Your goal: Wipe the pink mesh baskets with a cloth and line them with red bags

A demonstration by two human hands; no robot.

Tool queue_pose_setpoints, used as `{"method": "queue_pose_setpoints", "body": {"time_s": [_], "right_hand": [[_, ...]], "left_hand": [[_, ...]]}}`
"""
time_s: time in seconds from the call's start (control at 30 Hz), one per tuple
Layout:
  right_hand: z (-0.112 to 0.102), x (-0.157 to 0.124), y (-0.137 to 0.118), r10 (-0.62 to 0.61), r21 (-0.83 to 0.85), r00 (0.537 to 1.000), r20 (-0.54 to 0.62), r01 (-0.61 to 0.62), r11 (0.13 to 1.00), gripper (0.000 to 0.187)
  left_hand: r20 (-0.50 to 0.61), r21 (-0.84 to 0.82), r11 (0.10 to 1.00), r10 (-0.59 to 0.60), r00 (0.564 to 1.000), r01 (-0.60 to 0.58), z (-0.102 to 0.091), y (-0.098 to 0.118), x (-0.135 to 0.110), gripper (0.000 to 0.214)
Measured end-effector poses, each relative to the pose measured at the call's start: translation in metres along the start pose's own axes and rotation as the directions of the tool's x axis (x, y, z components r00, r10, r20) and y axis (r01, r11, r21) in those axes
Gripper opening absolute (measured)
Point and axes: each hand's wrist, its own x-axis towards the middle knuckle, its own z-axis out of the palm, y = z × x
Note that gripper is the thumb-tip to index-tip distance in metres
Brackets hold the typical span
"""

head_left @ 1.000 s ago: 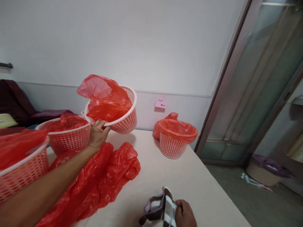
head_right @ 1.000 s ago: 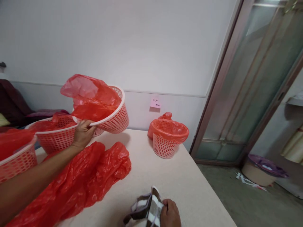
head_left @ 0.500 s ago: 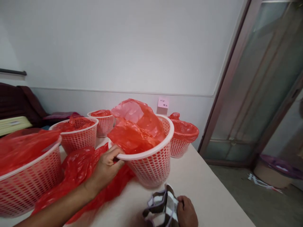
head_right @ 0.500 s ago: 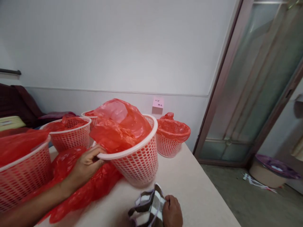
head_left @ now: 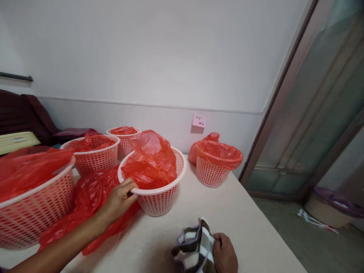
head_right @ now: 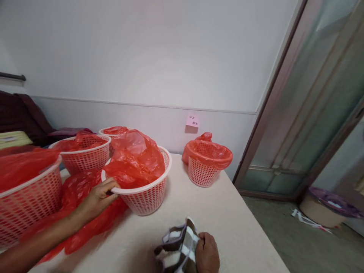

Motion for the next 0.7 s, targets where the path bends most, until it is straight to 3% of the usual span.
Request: {"method": "queue_pose_setpoints", "body": {"time_s": [0.1, 0.23, 0.4, 0.53, 0.7], "right_hand": [[0.000, 0.001, 0.001, 0.004, -0.005, 1.000, 0.010, -0.004, 1.000, 0.026], [-0.001, 0.000, -0.003, 0.030, 0.014, 0.999, 0.012, -0.030, 0.999, 0.024], [-0.006, 0.001, -0.011, 0.140, 0.138, 0.990, 0.019, -0.141, 0.980, 0.024], [-0.015, 0.008, -0.013, 0.183, 0.213, 0.983, 0.029, -0.185, 0.959, 0.030], [-0.041, 0.011, -0.024, 0.142, 0.379, 0.989, 0.027, -0.142, 0.914, 0.044]], "left_hand": [[0.033, 0.015, 1.000, 0.015, 0.999, -0.015, -0.005, 0.006, -0.009, 0.017], [0.105, 0.039, 0.998, 0.047, 0.993, -0.052, -0.018, 0.033, -0.029, 0.014], [0.220, 0.103, 0.993, 0.039, 0.975, -0.063, -0.035, 0.058, -0.056, 0.018], [0.181, 0.179, 0.980, 0.052, 0.982, -0.085, -0.035, 0.053, -0.078, 0.022], [0.123, 0.278, 0.955, 0.076, 0.989, -0.108, -0.028, 0.040, -0.111, 0.021]]}}
